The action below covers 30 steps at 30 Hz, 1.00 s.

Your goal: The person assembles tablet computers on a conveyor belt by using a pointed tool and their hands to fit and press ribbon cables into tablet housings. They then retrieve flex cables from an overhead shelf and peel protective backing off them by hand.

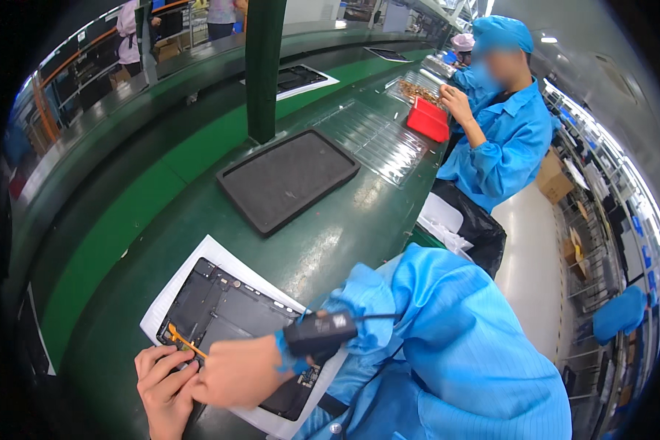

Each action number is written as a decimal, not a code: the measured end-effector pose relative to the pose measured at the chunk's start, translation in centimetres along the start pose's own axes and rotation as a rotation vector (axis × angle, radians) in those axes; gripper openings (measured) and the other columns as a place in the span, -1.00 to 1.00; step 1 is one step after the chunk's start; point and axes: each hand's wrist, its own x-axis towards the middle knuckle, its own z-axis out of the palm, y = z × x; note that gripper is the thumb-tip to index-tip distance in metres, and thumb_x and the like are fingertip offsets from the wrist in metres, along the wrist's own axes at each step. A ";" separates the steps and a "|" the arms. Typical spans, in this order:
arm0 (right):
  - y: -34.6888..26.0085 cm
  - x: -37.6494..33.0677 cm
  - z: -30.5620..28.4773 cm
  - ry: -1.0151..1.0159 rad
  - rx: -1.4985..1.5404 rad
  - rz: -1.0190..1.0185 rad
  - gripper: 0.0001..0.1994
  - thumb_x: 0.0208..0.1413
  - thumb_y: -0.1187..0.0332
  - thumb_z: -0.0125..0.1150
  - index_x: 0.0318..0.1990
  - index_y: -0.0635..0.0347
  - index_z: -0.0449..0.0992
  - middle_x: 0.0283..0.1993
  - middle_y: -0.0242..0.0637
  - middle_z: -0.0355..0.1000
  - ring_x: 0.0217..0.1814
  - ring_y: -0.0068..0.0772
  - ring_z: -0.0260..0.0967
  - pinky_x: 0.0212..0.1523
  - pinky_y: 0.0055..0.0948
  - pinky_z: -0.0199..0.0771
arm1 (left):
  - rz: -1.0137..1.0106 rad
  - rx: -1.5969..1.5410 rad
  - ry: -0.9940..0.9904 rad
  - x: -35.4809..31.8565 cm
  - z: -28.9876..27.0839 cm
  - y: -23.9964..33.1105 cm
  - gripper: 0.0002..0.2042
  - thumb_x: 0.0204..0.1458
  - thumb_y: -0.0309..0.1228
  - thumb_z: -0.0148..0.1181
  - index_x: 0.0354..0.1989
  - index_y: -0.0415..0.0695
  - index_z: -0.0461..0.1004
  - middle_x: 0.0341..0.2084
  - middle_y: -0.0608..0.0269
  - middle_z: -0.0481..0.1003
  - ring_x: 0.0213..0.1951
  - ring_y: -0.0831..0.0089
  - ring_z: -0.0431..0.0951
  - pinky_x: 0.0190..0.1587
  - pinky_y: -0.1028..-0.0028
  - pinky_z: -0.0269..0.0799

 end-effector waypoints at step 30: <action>-2.5 -2.1 -3.1 0.773 1.174 1.249 -0.83 0.13 0.69 0.32 -0.21 0.44 0.42 -0.30 -0.03 0.57 -0.31 -0.31 0.65 -0.28 -0.46 0.75 | -0.124 -0.073 -0.152 -1.2 1.5 1.7 -0.74 -0.21 -0.55 0.32 -0.27 -0.03 0.63 -0.08 0.35 0.52 -0.02 0.28 0.46 0.14 0.10 0.26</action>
